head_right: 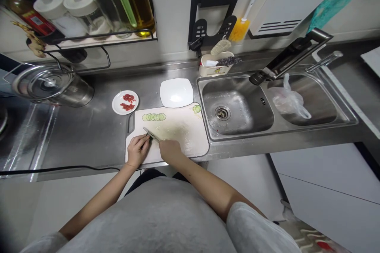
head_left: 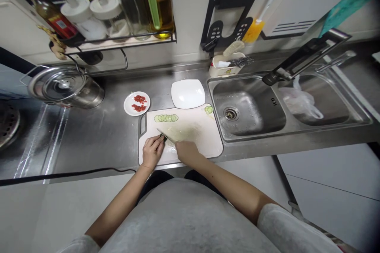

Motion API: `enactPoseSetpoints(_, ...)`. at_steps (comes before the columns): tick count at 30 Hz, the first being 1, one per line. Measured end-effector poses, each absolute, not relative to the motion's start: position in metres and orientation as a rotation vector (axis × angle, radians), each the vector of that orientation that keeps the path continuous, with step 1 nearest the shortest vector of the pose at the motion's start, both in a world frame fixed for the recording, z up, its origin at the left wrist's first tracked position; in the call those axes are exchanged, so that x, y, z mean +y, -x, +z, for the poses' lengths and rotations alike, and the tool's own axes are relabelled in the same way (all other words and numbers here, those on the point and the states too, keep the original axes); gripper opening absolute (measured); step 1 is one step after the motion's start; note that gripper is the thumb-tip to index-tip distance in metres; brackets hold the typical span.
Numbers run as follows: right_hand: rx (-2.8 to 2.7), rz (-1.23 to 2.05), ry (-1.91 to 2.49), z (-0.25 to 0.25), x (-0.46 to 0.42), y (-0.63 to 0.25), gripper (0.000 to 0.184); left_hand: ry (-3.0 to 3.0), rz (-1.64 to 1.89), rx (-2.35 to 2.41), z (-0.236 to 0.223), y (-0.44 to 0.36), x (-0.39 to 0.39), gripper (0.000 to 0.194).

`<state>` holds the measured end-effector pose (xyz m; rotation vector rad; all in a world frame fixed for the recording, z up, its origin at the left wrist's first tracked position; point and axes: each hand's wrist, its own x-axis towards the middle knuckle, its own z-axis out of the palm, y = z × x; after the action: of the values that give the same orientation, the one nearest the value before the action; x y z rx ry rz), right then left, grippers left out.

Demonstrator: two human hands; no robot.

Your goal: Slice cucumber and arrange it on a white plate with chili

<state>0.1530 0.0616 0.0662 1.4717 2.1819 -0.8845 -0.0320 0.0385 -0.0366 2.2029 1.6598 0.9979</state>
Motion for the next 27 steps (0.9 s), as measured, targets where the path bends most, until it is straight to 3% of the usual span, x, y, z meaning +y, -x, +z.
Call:
enactPoseSetpoints(24,2.257,-0.673,-1.647,0.043,0.042,-0.154,0.027,-2.219,1.103,1.655,-0.037,0.026,0.036,0.025)
enactPoseSetpoints(27,2.24,-0.664,-1.632,0.045,0.043,-0.154,0.028,-2.172,1.143,1.8,-0.031,0.024,0.036,0.034)
